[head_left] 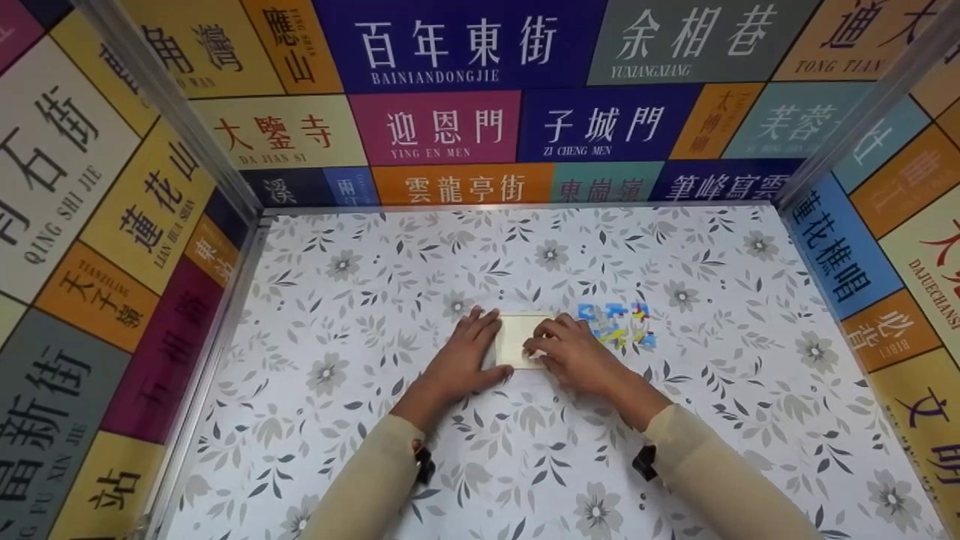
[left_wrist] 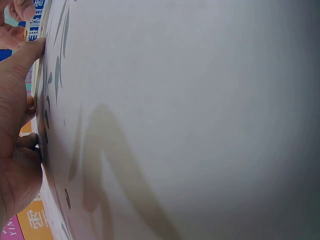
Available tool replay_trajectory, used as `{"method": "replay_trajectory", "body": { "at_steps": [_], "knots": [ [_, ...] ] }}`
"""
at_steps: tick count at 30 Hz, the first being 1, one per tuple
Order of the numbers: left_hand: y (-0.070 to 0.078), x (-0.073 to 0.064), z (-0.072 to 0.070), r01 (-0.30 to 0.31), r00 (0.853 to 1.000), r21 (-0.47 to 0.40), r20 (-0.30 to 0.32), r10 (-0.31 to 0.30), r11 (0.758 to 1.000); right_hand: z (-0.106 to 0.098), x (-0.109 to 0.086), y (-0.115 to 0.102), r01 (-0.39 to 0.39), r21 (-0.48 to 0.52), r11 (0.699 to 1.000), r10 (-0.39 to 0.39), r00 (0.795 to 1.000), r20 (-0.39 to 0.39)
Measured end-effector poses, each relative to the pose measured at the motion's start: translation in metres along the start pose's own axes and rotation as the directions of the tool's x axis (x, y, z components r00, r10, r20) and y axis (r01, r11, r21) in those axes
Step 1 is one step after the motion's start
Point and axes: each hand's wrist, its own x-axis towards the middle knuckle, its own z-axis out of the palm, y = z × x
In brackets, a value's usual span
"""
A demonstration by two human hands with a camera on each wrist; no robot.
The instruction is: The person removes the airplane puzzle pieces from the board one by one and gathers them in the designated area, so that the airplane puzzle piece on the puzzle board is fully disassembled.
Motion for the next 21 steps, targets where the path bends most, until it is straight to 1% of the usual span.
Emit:
{"method": "replay_trajectory", "body": {
  "at_steps": [2,8,16,21],
  "knots": [
    [0.001,0.000,-0.001,-0.003,1.000,-0.006,-0.006,0.003,1.000,-0.002,-0.004,0.003,0.008,-0.002,1.000,-0.008,1.000,-0.021],
    [0.000,0.001,-0.001,0.001,1.000,-0.006,-0.012,-0.001,1.000,-0.008,-0.016,0.011,-0.025,0.031,0.999,0.026,0.999,-0.038],
    [0.001,0.002,0.000,0.045,0.998,0.030,0.033,-0.046,0.999,-0.012,-0.037,0.022,-0.002,0.012,1.000,0.004,0.991,-0.133],
    [0.001,0.002,0.001,0.041,0.999,0.027,0.028,-0.041,0.999,-0.019,-0.051,0.028,-0.071,0.052,0.996,0.077,0.991,-0.111]
  ]
}}
